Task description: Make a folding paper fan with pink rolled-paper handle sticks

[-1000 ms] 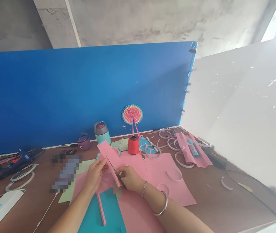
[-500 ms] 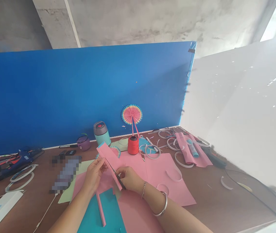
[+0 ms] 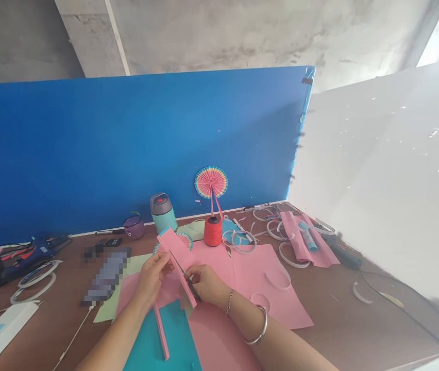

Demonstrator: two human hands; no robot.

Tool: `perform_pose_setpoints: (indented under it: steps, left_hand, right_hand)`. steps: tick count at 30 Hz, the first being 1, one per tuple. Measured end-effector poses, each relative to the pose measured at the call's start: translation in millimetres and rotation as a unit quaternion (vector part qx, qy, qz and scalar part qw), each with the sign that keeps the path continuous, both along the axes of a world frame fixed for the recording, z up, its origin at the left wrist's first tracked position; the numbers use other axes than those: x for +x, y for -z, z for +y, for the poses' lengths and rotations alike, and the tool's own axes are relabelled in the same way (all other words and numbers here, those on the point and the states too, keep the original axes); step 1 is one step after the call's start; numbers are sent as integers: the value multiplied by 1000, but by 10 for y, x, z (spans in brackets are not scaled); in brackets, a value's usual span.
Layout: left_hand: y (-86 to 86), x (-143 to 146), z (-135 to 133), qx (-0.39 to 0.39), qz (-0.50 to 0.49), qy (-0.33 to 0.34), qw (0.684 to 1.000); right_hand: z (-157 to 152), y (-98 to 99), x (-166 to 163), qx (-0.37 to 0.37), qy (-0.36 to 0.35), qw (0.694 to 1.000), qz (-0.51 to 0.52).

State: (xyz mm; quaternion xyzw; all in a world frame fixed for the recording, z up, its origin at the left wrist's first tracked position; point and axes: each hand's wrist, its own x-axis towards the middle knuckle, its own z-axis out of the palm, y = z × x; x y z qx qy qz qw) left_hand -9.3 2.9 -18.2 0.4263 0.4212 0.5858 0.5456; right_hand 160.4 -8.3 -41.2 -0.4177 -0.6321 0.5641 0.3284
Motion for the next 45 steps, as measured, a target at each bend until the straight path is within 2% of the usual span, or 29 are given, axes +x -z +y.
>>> perform_pose_setpoints:
  steps: [9, 14, 22, 30, 45]
  left_hand:
    - [-39, 0, -9, -12, -13, 6, 1000]
    - [-41, -31, 3, 8, -42, -18, 999]
    - [-23, -23, 3, 11, -1, -20, 1000]
    - [-8, -25, 5, 19, -14, -13, 1000]
    - [11, 7, -4, 4, -8, 1, 1000]
  right_hand:
    - [6, -5, 0, -2, 3, 1000, -19]
    - [9, -11, 1, 5, -6, 1000, -17]
    - [11, 28, 4, -4, -25, 1000, 10]
    - [17, 45, 3, -6, -13, 1000, -7]
    - [-23, -57, -5, -19, 5, 1000, -14]
